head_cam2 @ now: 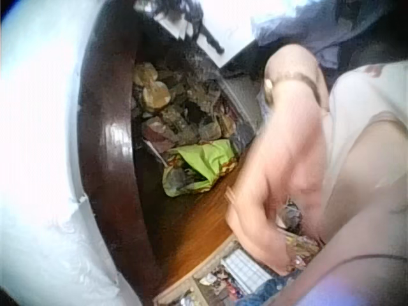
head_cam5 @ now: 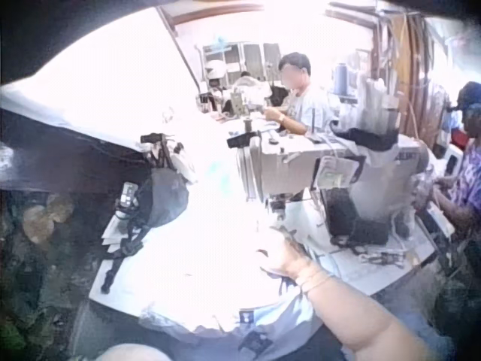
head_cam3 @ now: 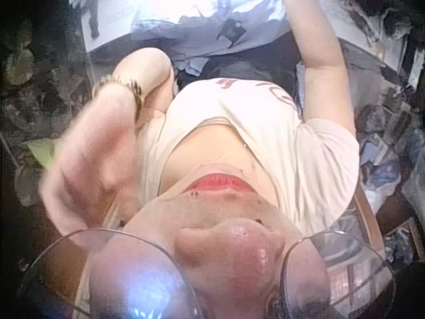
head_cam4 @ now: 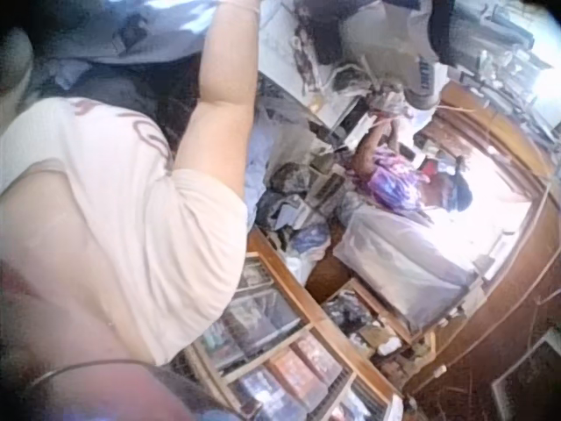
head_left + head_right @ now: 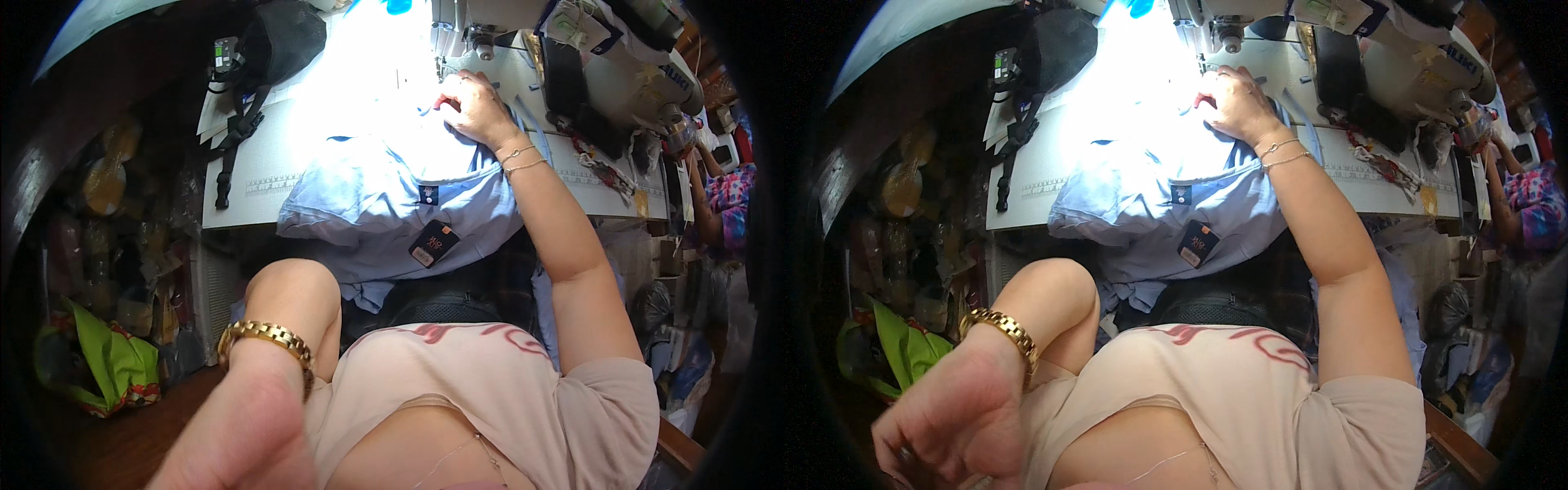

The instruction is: The person is sewing a blue shirt using a sewing machine. They align the fabric under the needle and sew the garment.

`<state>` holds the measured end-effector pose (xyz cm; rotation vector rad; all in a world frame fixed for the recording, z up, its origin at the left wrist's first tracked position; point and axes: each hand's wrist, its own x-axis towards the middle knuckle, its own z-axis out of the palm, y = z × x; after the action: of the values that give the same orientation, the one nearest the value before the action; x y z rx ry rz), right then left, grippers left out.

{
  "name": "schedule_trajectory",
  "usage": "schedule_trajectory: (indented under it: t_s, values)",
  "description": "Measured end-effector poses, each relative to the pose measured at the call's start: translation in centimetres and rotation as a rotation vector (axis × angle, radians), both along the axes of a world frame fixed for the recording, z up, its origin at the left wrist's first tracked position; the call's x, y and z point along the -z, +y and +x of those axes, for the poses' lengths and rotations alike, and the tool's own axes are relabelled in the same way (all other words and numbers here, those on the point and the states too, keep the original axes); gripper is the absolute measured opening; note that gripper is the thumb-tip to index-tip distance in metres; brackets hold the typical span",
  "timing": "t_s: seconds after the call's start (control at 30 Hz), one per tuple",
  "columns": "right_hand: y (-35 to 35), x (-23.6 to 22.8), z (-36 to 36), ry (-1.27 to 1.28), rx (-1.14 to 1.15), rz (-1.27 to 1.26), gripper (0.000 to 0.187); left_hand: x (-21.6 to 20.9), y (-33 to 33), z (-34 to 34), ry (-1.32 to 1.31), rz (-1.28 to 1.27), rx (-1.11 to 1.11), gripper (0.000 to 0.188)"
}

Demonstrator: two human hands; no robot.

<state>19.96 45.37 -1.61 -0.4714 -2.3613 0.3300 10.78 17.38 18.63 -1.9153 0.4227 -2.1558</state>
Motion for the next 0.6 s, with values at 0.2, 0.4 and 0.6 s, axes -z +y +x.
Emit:
schedule_trajectory:
  t_s: [0.2,0.4,0.6]
  values:
    - [-0.2,0.1,-0.2,0.021,0.025,0.053,0.010,0.7,-0.6,1.4,0.193,0.083,-0.013,0.021]
    - [-0.7,-0.4,0.3,-0.019,0.077,-0.008,0.016,-1.1,-1.1,3.5,-0.094,0.332,-0.410,0.018]
    - [-0.2,-0.3,0.1,-0.067,0.035,-0.011,0.017,0.0,-2.4,3.0,0.084,0.261,-0.361,0.015]
